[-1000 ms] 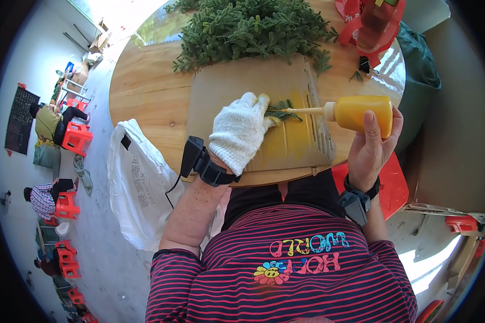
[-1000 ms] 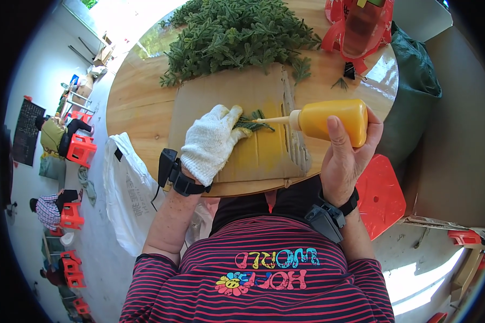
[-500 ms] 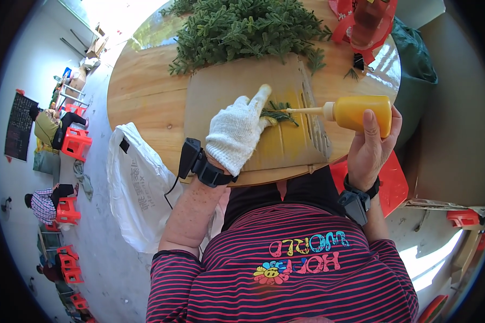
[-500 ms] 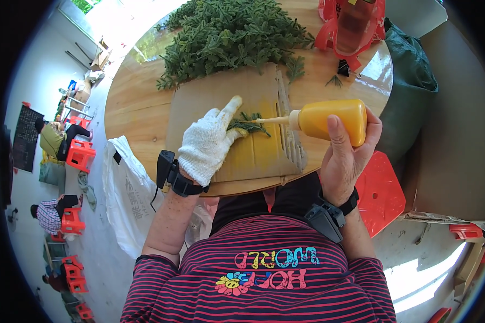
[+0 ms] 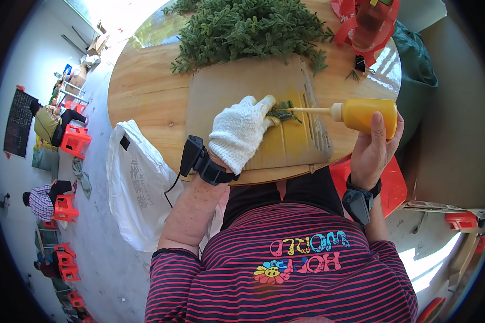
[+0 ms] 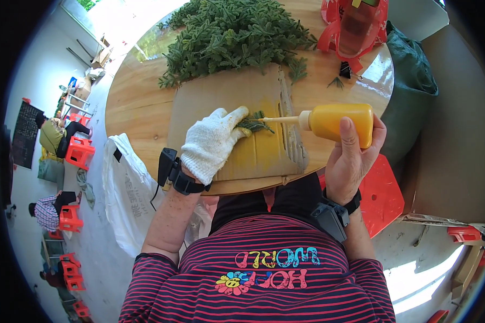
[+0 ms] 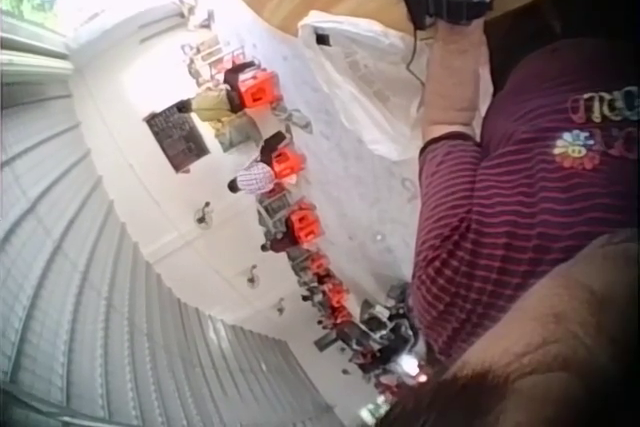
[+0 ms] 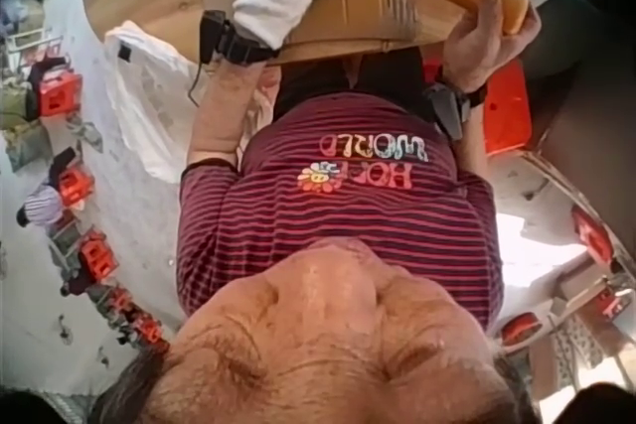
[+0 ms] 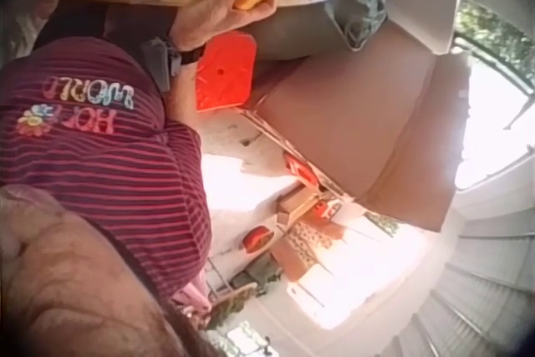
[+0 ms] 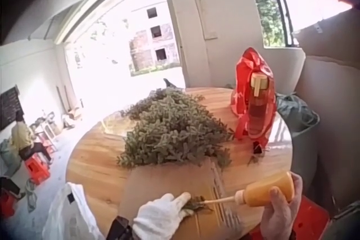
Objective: The person removes a branch from a bag and applies glue to it from a squeeze bottle while holding it against a cardboard sheet. They repeat this process with several more branches, placing each one onto a pile after gluing.
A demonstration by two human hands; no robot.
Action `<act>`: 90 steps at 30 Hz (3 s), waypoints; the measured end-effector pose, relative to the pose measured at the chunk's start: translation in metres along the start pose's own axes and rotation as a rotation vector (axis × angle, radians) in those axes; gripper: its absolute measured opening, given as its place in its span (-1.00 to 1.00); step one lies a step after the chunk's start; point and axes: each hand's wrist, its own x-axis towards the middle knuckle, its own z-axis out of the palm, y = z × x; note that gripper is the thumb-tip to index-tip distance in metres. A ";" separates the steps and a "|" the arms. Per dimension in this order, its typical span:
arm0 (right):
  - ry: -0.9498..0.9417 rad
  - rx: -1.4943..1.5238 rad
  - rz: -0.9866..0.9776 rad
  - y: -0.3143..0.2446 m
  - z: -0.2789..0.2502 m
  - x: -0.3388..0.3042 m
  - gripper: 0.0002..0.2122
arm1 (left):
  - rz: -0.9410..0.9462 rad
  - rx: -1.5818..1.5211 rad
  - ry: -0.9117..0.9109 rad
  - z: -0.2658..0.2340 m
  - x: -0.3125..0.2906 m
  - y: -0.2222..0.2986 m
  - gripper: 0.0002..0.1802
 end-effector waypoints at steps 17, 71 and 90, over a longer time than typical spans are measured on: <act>-0.009 -0.068 -0.013 -0.005 -0.004 -0.004 -0.64 | 0.050 0.013 0.037 0.005 -0.001 -0.002 -0.72; -0.028 -0.061 -0.005 -0.009 -0.024 0.001 -0.57 | 0.036 -0.002 -0.015 0.002 0.000 0.001 -0.75; -0.024 0.164 0.082 -0.002 -0.036 0.014 -0.74 | -0.228 0.220 -0.005 -0.045 -0.025 -0.094 -0.69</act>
